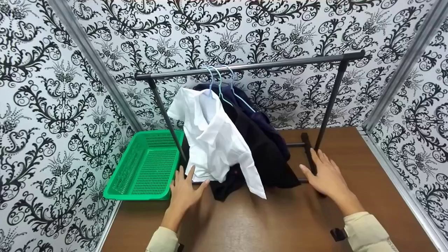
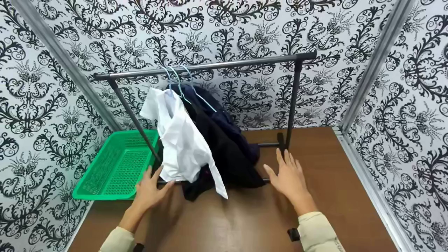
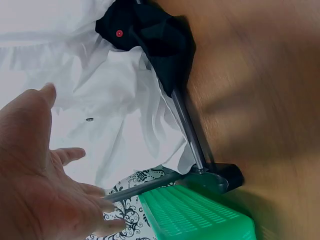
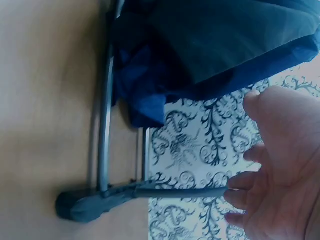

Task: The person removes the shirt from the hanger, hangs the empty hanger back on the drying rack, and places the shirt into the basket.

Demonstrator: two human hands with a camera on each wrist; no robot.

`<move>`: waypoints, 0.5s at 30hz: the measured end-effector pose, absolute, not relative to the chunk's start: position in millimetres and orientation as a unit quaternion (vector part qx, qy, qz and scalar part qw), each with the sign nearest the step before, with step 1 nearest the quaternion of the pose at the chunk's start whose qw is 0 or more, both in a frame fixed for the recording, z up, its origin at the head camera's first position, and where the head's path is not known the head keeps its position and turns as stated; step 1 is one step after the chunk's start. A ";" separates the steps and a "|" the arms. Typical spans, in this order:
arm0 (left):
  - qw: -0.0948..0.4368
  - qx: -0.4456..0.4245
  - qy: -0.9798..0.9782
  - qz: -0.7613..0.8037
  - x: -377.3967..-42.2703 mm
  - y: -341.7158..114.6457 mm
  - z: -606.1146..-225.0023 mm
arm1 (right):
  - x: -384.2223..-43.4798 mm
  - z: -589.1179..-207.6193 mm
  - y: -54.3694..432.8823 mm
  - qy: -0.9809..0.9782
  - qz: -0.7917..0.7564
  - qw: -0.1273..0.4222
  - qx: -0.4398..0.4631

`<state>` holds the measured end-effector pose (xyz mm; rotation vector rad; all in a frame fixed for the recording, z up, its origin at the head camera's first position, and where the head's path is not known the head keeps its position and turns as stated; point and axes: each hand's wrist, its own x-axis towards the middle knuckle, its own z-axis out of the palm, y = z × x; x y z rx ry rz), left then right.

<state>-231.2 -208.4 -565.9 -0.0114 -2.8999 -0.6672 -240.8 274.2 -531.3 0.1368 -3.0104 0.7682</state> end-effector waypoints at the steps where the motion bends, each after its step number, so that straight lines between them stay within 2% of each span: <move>1: 0.085 -0.004 -0.971 -0.225 -230.5 -208.5 -565.8 | -241.2 -528.8 271.8 -0.966 0.253 0.025 0.044; 10: 0.098 -0.001 -0.968 -0.231 -226.6 -212.4 -565.2 | -252.1 -505.9 247.1 -0.943 0.310 0.108 0.045; 15: 0.165 -0.004 -0.949 -0.268 -227.0 -211.9 -565.3 | -258.3 -487.2 228.3 -0.923 0.342 0.164 0.065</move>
